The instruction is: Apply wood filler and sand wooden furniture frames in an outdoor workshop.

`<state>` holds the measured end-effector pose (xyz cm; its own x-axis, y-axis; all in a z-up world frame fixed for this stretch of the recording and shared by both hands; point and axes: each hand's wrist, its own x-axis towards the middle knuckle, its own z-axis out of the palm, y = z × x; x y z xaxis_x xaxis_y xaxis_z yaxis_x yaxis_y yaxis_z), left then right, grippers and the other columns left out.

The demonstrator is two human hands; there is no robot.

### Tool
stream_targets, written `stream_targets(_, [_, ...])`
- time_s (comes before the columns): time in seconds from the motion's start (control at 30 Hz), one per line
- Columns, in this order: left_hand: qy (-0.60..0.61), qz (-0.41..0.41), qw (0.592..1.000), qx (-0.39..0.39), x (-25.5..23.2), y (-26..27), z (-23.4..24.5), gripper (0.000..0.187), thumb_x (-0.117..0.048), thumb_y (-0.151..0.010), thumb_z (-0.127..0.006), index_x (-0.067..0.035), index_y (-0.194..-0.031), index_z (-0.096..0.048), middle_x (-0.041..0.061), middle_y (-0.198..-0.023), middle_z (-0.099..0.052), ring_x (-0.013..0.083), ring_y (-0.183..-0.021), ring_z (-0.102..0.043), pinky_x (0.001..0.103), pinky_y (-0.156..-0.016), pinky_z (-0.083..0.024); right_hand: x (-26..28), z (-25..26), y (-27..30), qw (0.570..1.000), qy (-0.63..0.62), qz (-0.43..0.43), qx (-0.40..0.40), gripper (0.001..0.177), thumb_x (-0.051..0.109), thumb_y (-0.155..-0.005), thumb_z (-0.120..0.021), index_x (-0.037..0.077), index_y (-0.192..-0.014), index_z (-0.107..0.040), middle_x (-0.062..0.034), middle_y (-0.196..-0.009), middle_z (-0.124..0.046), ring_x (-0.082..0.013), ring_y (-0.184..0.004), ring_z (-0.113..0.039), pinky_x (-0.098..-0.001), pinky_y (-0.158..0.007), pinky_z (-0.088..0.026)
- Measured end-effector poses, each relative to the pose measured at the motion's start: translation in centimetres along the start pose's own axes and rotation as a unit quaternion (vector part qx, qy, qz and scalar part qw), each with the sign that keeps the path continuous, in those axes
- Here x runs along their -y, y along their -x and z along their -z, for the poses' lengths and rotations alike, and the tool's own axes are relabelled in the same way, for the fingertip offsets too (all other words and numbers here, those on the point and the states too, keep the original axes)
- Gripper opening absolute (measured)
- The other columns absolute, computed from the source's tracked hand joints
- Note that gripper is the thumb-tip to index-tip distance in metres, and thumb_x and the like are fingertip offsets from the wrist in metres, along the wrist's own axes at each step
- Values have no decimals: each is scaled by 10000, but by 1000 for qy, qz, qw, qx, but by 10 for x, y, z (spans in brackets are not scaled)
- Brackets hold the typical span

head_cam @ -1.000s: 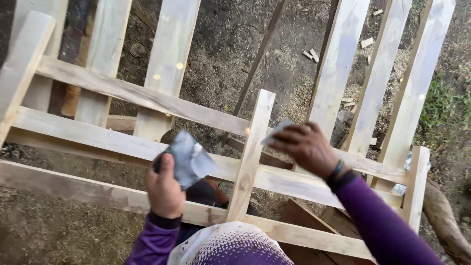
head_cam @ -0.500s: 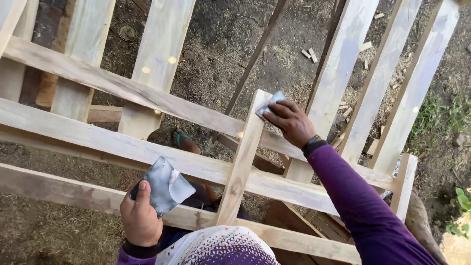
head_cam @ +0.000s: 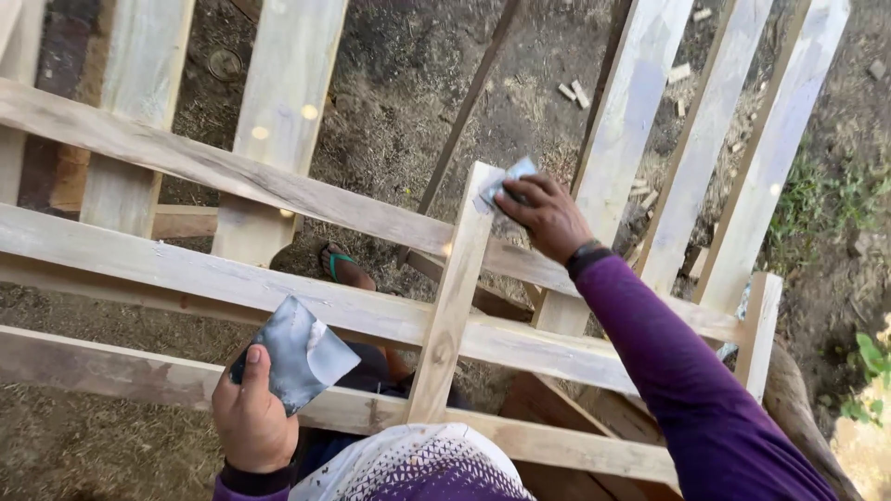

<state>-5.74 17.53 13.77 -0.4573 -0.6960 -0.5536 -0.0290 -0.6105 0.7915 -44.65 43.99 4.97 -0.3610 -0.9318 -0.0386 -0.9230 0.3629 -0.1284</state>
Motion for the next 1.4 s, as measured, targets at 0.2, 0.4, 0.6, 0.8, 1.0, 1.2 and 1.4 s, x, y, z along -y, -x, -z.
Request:
stream_targets(0.2, [24, 4, 1000, 7, 18, -4, 16, 397, -293, -1071, -560, 76, -1189, -644, 114, -1142, -699, 194, -1033, -674, 339, -921, -536, -3, 34, -13, 999, 15, 19, 43, 444, 78, -965, -604, 316, -1328, -698, 24, -1377, -675, -235, -1279, -556, -425, -1098, -479])
stream_targets(0.4, [14, 2, 1000, 22, 15, -3, 17, 396, -292, -1095, -581, 89, -1183, -644, 116, -1113, -695, 200, -1003, -667, 353, -900, -533, 15, 34, -29, 998, -32, -32, 49, 342, 129, -1031, -607, 303, -1310, -699, 12, -1331, -707, -230, -1221, -584, -414, -1056, -468])
stream_targets(0.6, [47, 7, 999, 9, 14, -5, 23, 388, -296, -1065, -586, 68, -1186, -646, 105, -1129, -707, 196, -1019, -680, 346, -915, -537, 61, 32, 3, 996, -8, -38, 79, 474, 37, -952, -606, 321, -1321, -695, 31, -1371, -679, -228, -1186, -573, -407, -1027, -464])
stream_targets(0.8, [18, 10, 1000, 7, 11, -4, 22, 406, -313, -1074, -574, 69, -1191, -651, 119, -1117, -709, 214, -1016, -680, 356, -906, -541, 67, 52, 3, 994, 5, 19, 112, 594, 31, -826, -666, 313, -1349, -658, 31, -1391, -634, -250, -1246, -542, -449, -1055, -457])
stream_targets(1.0, [49, 14, 998, 35, 4, 1, 24, 400, -324, -1062, -578, 55, -1168, -646, 108, -1107, -712, 209, -1012, -691, 356, -910, -554, 70, 10, 21, 999, -10, 14, 31, 644, 11, -826, -667, 274, -1413, -625, -13, -1480, -572, -297, -1353, -484, -474, -1099, -456])
stream_targets(1.2, [39, 10, 999, 6, 23, -7, 51, 415, -355, -1076, -589, 48, -1154, -649, 91, -1097, -704, 192, -984, -679, 338, -860, -547, 56, 28, 39, 999, -27, 10, 20, 597, 38, -844, -615, 270, -1394, -620, -22, -1463, -567, -294, -1345, -464, -473, -1108, -461])
stream_targets(1.4, [9, 26, 999, 23, 13, -5, 38, 419, -368, -1064, -591, 37, -1140, -664, 93, -1069, -710, 192, -950, -679, 340, -827, -547, 19, 48, -29, 987, -21, -133, 87, 392, 81, -1044, -539, 309, -1320, -700, 37, -1366, -687, -219, -1157, -579, -389, -972, -483])
